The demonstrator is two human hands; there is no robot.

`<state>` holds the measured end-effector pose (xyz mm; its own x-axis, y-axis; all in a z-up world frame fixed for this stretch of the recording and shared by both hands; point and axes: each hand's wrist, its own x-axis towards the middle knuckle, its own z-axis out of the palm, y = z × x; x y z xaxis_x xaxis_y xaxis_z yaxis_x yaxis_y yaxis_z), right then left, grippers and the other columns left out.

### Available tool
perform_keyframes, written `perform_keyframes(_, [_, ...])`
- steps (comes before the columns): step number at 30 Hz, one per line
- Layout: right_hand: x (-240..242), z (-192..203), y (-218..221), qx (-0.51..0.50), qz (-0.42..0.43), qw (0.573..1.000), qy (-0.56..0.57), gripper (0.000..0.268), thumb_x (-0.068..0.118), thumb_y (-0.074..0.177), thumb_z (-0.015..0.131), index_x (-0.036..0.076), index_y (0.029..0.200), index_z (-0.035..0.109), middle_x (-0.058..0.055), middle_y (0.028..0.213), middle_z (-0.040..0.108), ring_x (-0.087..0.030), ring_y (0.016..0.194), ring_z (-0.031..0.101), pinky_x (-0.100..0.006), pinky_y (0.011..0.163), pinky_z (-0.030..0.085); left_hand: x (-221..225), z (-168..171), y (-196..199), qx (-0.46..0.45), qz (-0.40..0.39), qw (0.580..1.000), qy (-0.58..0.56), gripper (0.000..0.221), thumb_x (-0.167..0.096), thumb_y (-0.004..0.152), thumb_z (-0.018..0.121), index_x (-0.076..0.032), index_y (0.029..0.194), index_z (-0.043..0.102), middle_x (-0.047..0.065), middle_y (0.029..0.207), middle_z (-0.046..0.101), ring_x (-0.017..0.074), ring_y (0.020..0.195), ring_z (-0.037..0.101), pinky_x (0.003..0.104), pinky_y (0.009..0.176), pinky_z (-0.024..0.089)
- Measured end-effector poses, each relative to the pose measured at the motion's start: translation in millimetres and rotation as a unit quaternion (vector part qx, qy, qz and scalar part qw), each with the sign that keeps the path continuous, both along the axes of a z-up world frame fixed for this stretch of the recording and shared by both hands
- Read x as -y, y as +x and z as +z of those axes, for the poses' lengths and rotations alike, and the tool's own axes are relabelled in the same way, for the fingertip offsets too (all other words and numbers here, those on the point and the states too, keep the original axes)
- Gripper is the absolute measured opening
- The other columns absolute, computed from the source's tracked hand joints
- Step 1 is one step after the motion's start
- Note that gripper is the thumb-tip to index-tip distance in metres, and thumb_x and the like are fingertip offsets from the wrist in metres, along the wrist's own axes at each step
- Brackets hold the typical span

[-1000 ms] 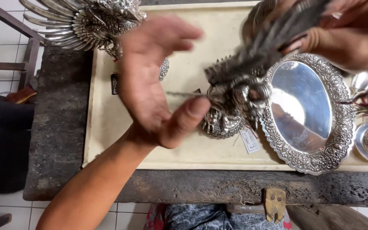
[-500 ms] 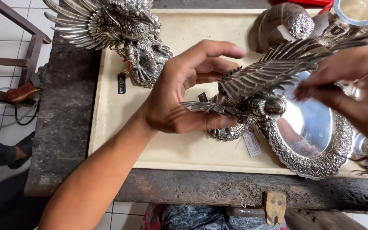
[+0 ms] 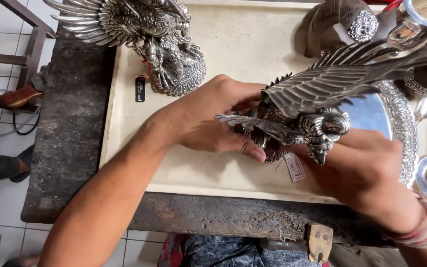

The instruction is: Polishing an intricate silver-colored statue using a small cloth to clean the details

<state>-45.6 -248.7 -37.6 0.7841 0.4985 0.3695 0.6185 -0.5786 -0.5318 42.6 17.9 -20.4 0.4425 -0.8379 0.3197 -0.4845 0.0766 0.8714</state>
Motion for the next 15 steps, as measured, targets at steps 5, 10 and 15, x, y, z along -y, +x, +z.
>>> perform_keyframes(5, [-29,5,-10,0.162,0.054,0.979,-0.108,0.014,0.001,0.099,0.062,-0.004,0.110,0.071,-0.003,0.075,0.052,-0.018,0.055,0.042,-0.039,0.047,0.035,-3,1,-1,0.037,0.013,0.999,0.020,0.045,-0.039,0.087,0.074,-0.002,0.106,0.057,0.006,0.087,0.070,0.0180,0.068,0.063,0.030,0.056,0.050])
perform_keyframes(10, [-7,-18,-25,0.053,-0.008,0.982,-0.183,0.029,0.012,0.096,0.067,0.008,0.125,0.069,0.003,0.101,0.067,-0.011,0.058,0.051,-0.029,0.047,0.041,-2,-12,0,0.024,0.001,1.000,0.010,0.047,-0.045,0.088,0.068,-0.003,0.106,0.054,0.008,0.087,0.069,0.0199,0.069,0.067,0.031,0.059,0.057])
perform_keyframes(15, [-4,-16,-20,0.128,-0.072,0.986,-0.079,0.072,0.011,0.085,0.094,0.006,0.043,0.036,-0.005,0.042,0.030,-0.015,0.038,0.026,-0.040,0.040,0.020,-7,-7,0,0.010,0.014,0.999,0.032,0.041,-0.038,0.087,0.076,-0.006,0.101,0.053,0.005,0.085,0.067,0.0182,0.071,0.064,0.033,0.062,0.052])
